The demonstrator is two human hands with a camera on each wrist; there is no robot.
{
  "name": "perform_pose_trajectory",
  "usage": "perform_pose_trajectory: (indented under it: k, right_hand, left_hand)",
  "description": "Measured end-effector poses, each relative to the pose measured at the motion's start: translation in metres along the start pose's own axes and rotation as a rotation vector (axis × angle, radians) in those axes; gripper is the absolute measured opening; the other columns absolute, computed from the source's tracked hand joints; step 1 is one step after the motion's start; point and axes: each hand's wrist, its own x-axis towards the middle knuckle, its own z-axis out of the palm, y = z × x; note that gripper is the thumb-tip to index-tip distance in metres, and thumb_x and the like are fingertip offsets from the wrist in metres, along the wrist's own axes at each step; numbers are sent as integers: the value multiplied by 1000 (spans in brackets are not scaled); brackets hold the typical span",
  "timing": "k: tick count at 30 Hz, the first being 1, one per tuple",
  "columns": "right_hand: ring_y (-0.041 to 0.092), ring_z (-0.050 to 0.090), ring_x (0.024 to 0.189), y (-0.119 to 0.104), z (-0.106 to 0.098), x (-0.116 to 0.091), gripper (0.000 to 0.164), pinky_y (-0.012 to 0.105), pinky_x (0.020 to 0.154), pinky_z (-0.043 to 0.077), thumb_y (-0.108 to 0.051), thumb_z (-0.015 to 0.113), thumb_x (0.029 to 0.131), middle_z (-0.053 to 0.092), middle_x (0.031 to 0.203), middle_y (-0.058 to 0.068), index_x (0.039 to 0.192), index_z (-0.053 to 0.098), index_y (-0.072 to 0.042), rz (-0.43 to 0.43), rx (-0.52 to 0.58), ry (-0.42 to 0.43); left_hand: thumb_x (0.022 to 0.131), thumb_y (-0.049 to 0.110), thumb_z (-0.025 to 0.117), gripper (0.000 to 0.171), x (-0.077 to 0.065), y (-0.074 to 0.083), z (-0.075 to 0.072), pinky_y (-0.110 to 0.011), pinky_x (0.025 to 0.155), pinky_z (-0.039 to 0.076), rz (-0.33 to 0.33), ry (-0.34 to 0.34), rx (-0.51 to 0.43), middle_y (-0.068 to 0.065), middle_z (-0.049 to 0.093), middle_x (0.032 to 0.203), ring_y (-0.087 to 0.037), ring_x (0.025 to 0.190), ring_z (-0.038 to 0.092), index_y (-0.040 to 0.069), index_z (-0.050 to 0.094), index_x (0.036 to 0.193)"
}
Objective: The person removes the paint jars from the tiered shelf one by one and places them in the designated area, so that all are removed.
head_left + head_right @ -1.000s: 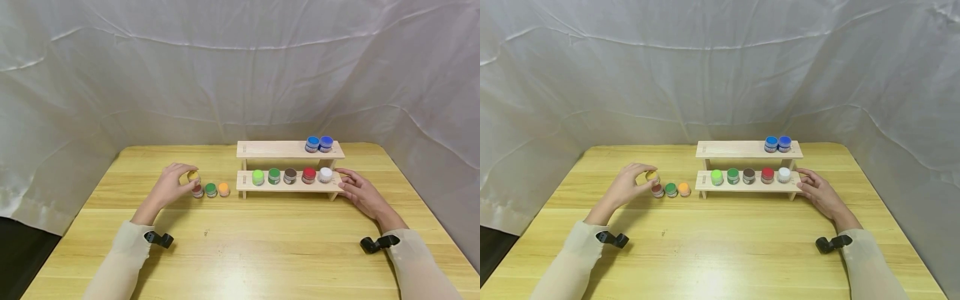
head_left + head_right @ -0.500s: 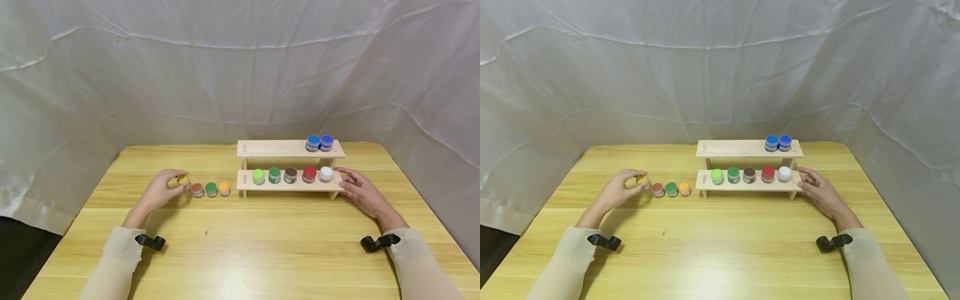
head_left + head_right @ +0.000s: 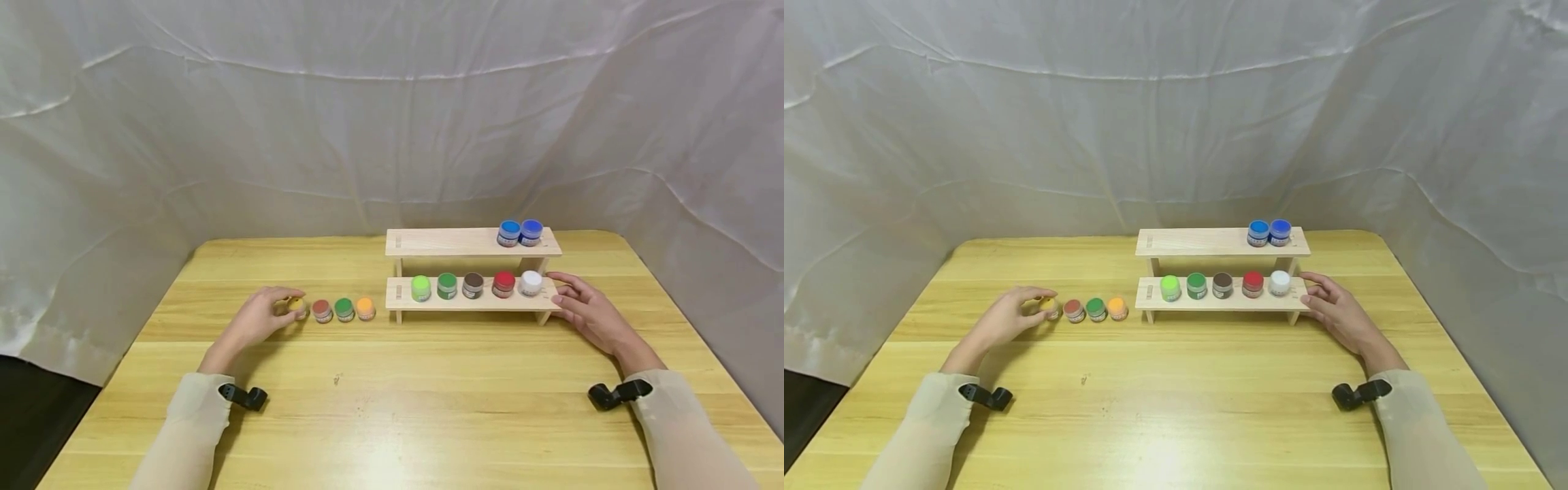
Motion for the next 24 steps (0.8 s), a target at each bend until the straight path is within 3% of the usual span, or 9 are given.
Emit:
perform_pose_trajectory:
  k: [13,18,24]
  right_hand:
    - [12,62,103,0,-1,-1,49,26,90,51,4,46,101,55,111,6,147,34,-3,-9,8,2]
    - [13,61,103,1,0,1,49,27,90,52,4,47,101,54,111,7,147,34,-4,-10,14,-2]
    - [13,61,104,1,0,1,49,27,90,52,3,47,101,54,112,7,148,33,-3,-13,-2,0]
  left_hand:
    - [92,22,71,41,1,-7,3,-55,97,44,-24,-52,-54,-14,62,128,-34,114,57,9,63,129]
    - [93,27,70,45,-2,-3,-1,-60,102,38,-36,-56,-62,-15,56,135,-39,123,50,10,60,133]
    - [95,31,66,46,1,12,-7,-65,104,30,-6,3,-40,-16,53,139,-41,130,42,11,58,135]
